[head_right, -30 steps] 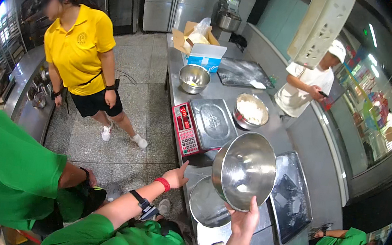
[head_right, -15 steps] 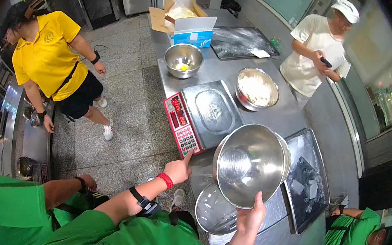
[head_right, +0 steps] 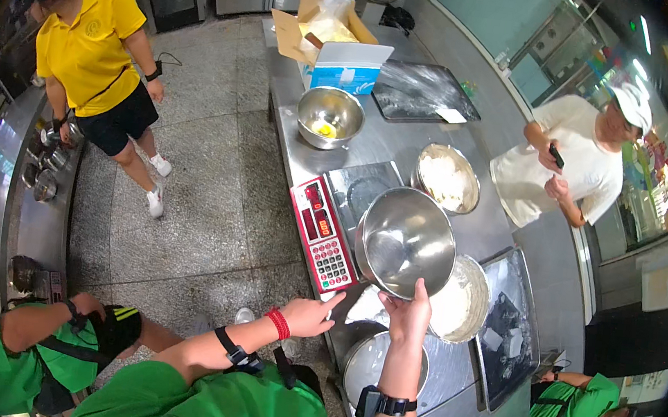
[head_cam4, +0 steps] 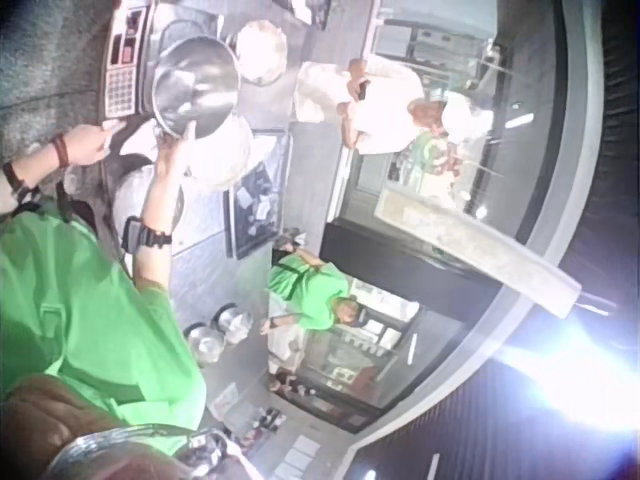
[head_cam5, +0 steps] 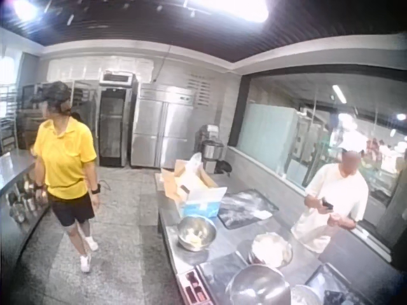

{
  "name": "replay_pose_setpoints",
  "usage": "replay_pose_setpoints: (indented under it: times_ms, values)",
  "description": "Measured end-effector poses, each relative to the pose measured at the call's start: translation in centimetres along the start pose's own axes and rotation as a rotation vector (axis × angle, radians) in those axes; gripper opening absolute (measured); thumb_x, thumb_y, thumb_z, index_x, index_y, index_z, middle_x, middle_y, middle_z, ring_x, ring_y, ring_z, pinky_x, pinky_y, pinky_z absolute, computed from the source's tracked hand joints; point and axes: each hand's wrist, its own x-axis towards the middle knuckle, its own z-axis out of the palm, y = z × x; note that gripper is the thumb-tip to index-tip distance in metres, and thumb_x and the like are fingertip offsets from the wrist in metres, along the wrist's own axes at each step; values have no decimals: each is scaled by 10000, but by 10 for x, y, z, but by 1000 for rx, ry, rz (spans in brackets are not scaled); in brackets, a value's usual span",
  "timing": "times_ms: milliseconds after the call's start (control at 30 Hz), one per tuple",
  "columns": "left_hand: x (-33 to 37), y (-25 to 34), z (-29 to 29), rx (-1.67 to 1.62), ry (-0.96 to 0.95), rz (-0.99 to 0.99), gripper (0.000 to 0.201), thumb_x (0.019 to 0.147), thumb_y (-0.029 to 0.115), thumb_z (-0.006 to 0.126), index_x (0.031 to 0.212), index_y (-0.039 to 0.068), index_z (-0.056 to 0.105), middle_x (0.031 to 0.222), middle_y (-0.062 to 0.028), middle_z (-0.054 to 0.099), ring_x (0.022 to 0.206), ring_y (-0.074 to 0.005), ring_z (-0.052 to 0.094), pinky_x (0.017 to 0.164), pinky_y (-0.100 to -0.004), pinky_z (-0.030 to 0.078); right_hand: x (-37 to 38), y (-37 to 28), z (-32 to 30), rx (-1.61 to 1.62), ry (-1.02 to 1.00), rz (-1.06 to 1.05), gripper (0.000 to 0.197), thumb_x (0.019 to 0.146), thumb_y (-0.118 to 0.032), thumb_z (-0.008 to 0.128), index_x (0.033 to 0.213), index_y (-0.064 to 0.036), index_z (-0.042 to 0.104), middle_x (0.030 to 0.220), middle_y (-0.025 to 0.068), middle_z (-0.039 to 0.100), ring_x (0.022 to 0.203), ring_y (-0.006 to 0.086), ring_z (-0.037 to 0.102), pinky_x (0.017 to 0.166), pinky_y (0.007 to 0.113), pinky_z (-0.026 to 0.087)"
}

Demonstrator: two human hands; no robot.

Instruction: The person cracks eggs into a metal bowl placed on a digital scale. They walk through a commercial kitchen, pick up another metal bowl, and return to their station to scoop butter from a large cardboard box using a wooden spoon, placing the butter into the bowl containing the eggs.

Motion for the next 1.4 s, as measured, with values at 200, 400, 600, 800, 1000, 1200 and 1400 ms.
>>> replay_pose_setpoints:
  times_ms: [200, 400, 600, 800, 1000, 1200, 1400]
  values:
    - [-1, -16, 6, 12, 34, 13, 776, 923, 327, 565, 1546, 59, 188, 889, -207, 702, 785, -390, 691, 693, -515, 559, 40, 14, 32, -16, -28, -85, 526, 1016, -398, 513, 1376, -27, 418, 1231, 171, 580, 925, 322, 640, 721, 436, 586]
    - [16, -5, 12, 99, 71, 6, 800, 904, 319, 579, 1518, -25, 199, 769, -193, 692, 700, -372, 691, 618, -496, 557, 51, 14, 26, -55, -16, -54, 682, 994, -501, 528, 1457, -41, 332, 1375, 214, 459, 1088, 394, 570, 835, 524, 559]
    - [21, -7, 9, 114, 142, -88, 804, 888, 311, 595, 1520, -10, 214, 784, -174, 701, 705, -353, 700, 629, -491, 562, 7, 12, -9, -110, 94, -138, 886, 993, -568, 480, 1586, -86, 31, 1590, 258, 194, 1309, 453, 459, 1008, 557, 469]
    - [24, -10, 16, 166, 157, -68, 796, 863, 273, 597, 1499, -46, 242, 840, -170, 713, 706, -343, 707, 626, -492, 565, -40, 16, -62, 21, 127, -172, 853, 1014, -550, 447, 1583, -72, 29, 1528, 236, 341, 1176, 362, 563, 951, 489, 461]
    - [27, -12, 23, 192, 173, -51, 792, 864, 237, 588, 1501, -57, 221, 818, -196, 705, 697, -359, 704, 622, -493, 569, -60, 8, -85, 81, 212, -283, 739, 1026, -519, 439, 1567, -105, 152, 1402, 185, 498, 1066, 268, 608, 835, 382, 459]
    - [28, -8, 23, 216, 143, -114, 806, 877, 249, 579, 1524, -38, 193, 705, -184, 678, 591, -370, 666, 557, -510, 545, -48, 4, -109, 131, 225, -316, 690, 1032, -473, 452, 1556, -108, 192, 1378, 186, 517, 1019, 259, 613, 794, 370, 466]
    - [26, -9, 21, 279, 133, -123, 786, 872, 236, 568, 1542, 30, 213, 684, -181, 674, 583, -362, 666, 555, -511, 540, -47, -6, -118, 149, 261, -363, 691, 1035, -459, 453, 1550, -84, 185, 1349, 199, 537, 996, 248, 615, 778, 344, 470]
